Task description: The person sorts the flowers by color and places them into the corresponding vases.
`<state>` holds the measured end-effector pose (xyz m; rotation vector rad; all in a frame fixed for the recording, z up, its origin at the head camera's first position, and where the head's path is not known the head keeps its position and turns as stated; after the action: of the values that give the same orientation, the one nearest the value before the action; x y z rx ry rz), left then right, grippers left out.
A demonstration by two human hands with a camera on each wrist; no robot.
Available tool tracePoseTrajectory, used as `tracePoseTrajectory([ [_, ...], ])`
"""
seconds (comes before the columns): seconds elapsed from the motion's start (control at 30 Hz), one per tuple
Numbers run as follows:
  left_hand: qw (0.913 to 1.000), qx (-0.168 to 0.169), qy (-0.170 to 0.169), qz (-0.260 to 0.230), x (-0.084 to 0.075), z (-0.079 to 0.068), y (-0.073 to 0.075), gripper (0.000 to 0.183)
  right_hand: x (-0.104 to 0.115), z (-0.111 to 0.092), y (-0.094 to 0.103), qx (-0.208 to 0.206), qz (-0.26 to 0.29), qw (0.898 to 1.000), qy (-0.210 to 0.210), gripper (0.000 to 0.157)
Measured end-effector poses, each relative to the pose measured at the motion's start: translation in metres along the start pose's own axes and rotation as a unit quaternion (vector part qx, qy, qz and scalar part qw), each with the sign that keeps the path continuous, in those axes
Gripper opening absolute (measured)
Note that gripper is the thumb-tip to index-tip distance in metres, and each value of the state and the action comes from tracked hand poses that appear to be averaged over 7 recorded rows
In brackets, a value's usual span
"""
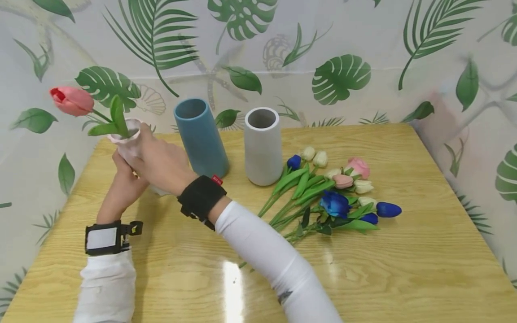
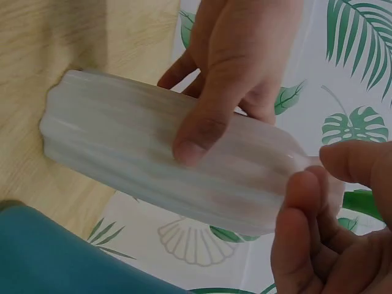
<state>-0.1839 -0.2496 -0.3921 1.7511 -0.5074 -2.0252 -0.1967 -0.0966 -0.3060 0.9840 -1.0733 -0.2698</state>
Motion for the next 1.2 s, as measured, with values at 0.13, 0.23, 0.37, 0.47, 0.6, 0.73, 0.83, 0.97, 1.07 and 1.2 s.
tracePoseTrajectory([
  [0.13, 1.0, -0.004, 0.005, -0.005, -0.003, 0.002, 0.0, 0.105, -0.009, -0.006, -0.001, 0.007, -0.016, 1.0, 0.019, 0.075],
  [0.23, 1.0, -0.002, 0.008, -0.004, -0.005, 0.002, -0.001, 0.106, -0.013, -0.011, -0.003, 0.007, -0.01, 0.999, 0.032, 0.08],
  [0.37, 0.9999, -0.003, 0.011, -0.006, -0.006, 0.001, -0.001, 0.106, -0.018, -0.018, -0.009, 0.004, 0.008, 0.999, 0.043, 0.078],
  [0.47, 0.9998, -0.006, 0.013, -0.01, -0.007, 0.0, -0.002, 0.105, -0.022, -0.023, -0.014, 0.018, 0.02, 0.999, 0.042, 0.072],
  [0.6, 0.9997, -0.01, 0.018, -0.01, -0.008, -0.001, -0.001, 0.104, -0.029, -0.03, -0.02, 0.043, 0.023, 0.998, 0.039, 0.066],
  [0.73, 0.9997, -0.009, 0.024, -0.007, -0.008, -0.002, -0.001, 0.105, -0.037, -0.039, -0.025, 0.065, 0.022, 0.997, 0.034, 0.054],
  [0.83, 0.9996, -0.006, 0.027, -0.004, -0.008, -0.003, -0.002, 0.104, -0.046, -0.05, -0.025, 0.076, 0.031, 0.996, 0.038, 0.047],
  [0.97, 0.9992, 0.001, 0.038, 0.01, -0.011, -0.008, -0.002, 0.102, -0.062, -0.074, -0.018, 0.089, 0.054, 0.993, 0.05, 0.039],
  [1.07, 0.997, 0.012, 0.065, 0.04, -0.014, -0.014, 0.002, 0.099, -0.075, -0.095, -0.009, 0.096, 0.051, 0.992, 0.064, 0.035],
  [1.2, 0.9863, 0.04, 0.117, 0.109, -0.021, -0.018, 0.007, 0.093, -0.094, -0.123, 0.002, 0.097, 0.033, 0.992, 0.076, 0.033],
])
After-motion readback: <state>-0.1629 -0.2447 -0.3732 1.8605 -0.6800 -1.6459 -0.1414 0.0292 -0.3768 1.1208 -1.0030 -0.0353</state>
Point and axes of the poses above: each hand's wrist, its own z-axis towards the middle knuckle, its own y-axis out of the back of the hand, x = y × z, the point moved 2 cm from there along z, towards the middle knuckle, and after that the axes turned 3 degrees about y, right-handed, at the moved point
